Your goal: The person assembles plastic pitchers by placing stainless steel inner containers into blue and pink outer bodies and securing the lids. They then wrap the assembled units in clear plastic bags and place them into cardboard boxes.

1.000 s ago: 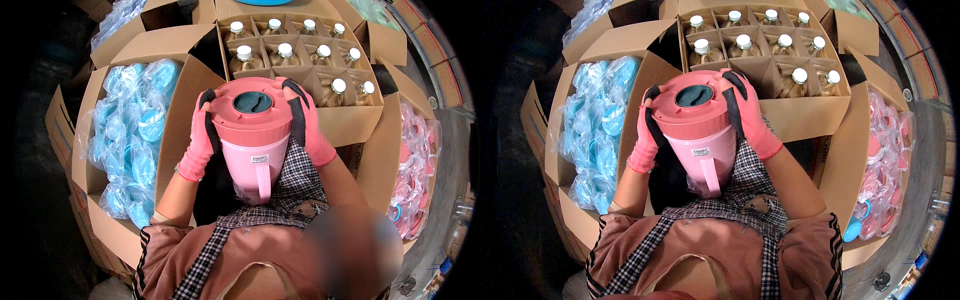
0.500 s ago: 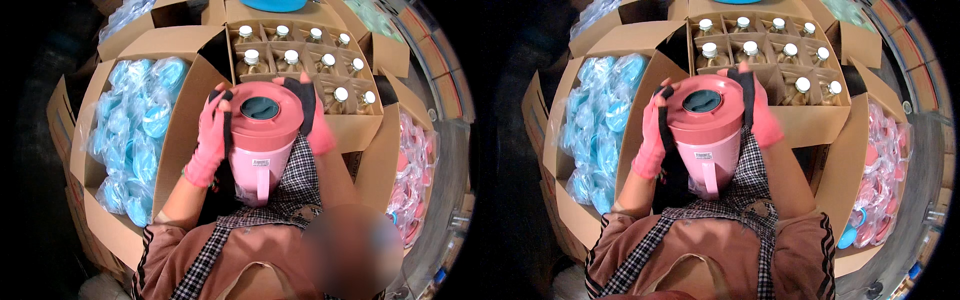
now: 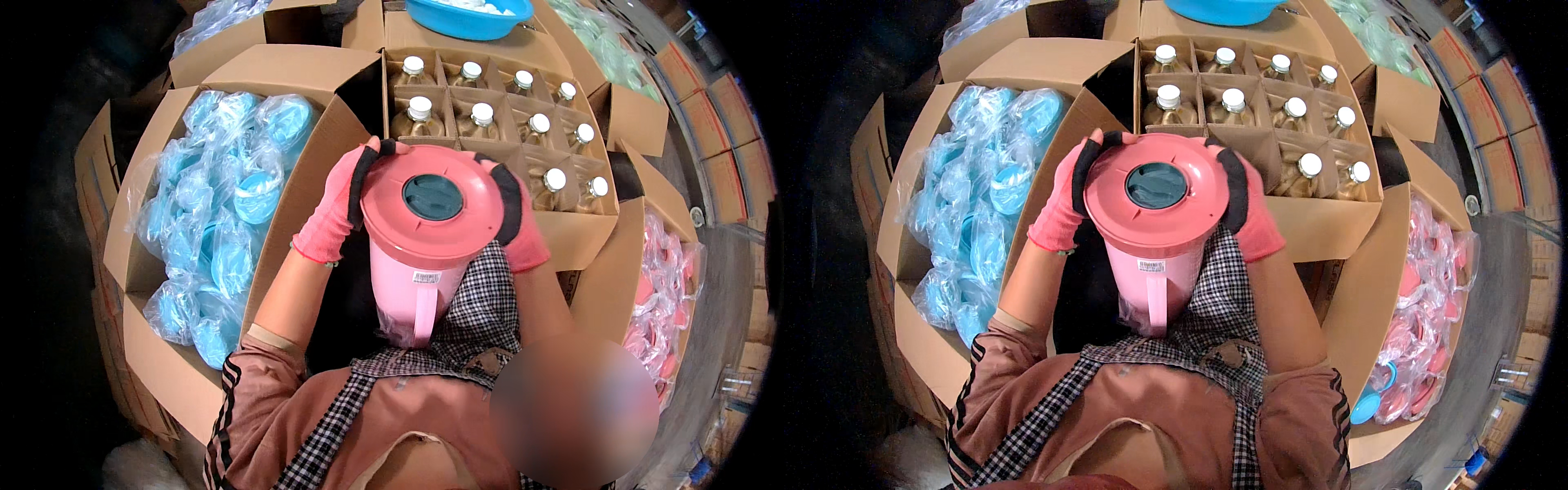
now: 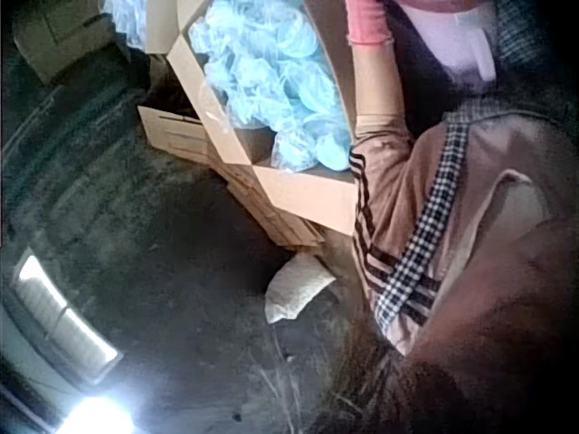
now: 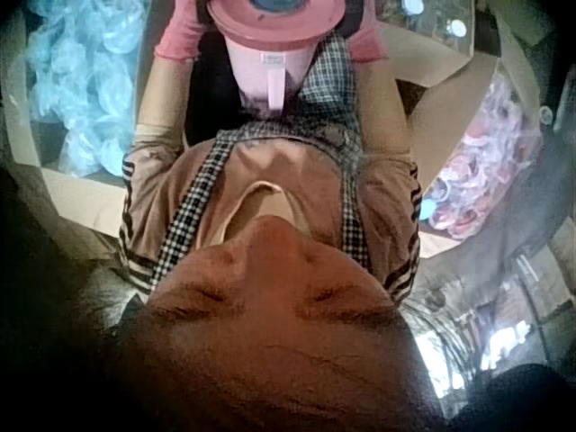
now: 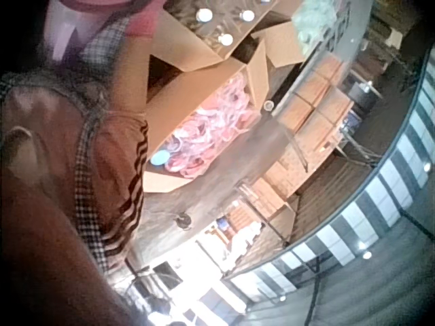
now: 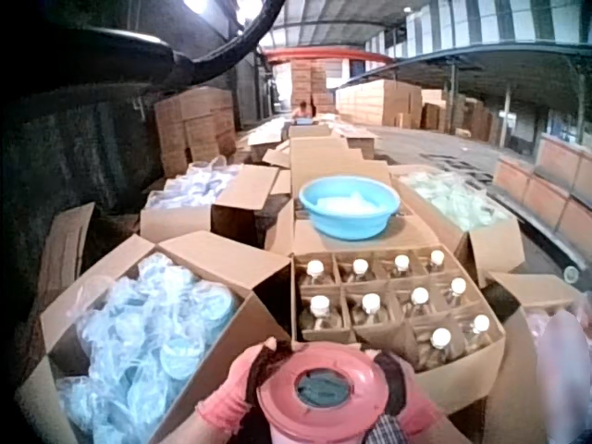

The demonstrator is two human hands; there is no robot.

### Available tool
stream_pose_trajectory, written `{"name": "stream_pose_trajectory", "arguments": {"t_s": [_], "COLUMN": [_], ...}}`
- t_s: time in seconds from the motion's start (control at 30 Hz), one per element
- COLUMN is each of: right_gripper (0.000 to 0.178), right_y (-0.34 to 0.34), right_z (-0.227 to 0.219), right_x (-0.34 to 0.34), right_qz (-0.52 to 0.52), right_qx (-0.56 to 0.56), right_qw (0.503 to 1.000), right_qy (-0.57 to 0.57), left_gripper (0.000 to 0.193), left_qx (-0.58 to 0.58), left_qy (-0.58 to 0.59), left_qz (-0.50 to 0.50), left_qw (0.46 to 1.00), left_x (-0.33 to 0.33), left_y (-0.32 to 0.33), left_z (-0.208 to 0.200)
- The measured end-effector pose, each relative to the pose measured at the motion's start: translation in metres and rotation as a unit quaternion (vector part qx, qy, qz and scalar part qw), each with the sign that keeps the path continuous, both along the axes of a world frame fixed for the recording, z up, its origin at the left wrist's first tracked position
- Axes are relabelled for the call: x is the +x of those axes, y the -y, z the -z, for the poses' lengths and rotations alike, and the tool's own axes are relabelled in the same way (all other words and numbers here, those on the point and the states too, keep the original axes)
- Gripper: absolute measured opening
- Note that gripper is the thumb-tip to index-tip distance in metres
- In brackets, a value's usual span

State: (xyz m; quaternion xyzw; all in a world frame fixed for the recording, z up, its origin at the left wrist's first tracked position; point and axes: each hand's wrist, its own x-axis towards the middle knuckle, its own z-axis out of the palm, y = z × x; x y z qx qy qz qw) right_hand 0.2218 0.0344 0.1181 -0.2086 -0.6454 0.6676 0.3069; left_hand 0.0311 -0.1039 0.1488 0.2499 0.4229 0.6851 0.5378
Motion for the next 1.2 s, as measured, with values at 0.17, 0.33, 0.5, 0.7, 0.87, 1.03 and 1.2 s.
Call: {"name": "stream_pose_trajectory", "arguments": {"t_s": [0.17, 0.33, 0.5, 0.7, 0.87, 1.03, 1.2], "right_gripper": [0.034, 0.035, 0.062, 0.066, 0.084, 0.059, 0.045], "right_y": [-0.003, 0.005, 0.055, 0.077, 0.082, 0.079, 0.071], "right_z": [-0.08, -0.108, -0.113, -0.136, -0.152, -0.114, -0.13], "right_x": [-0.01, -0.02, -0.023, -0.031, -0.025, -0.037, -0.028], "right_qz": [-0.114, -0.165, 0.066, 0.109, -0.091, 0.034, -0.18], "right_qx": [-0.213, -0.315, 0.163, 0.651, -0.014, 0.235, -0.295], "right_qw": [0.964, 0.925, 0.964, 0.747, 0.991, 0.968, 0.936], "right_qy": [-0.112, -0.137, -0.199, 0.078, 0.098, 0.083, -0.065], "left_gripper": [0.059, 0.052, 0.063, 0.067, 0.065, 0.067, 0.074], "left_qx": [0.148, 0.28, 0.099, 0.106, 0.118, 0.089, 0.11], "left_qy": [-0.199, -0.707, -0.229, -0.1, -0.223, -0.33, -0.4], "left_qz": [-0.146, -0.033, -0.192, -0.174, -0.281, -0.259, -0.272], "left_qw": [0.958, 0.649, 0.949, 0.974, 0.926, 0.904, 0.869], "left_x": [0.021, 0.004, 0.029, 0.065, 0.065, 0.064, 0.063], "left_y": [0.012, 0.052, 0.052, 0.064, 0.072, 0.075, 0.07], "left_z": [-0.056, -0.077, -0.067, -0.078, -0.07, -0.054, -0.068]}}
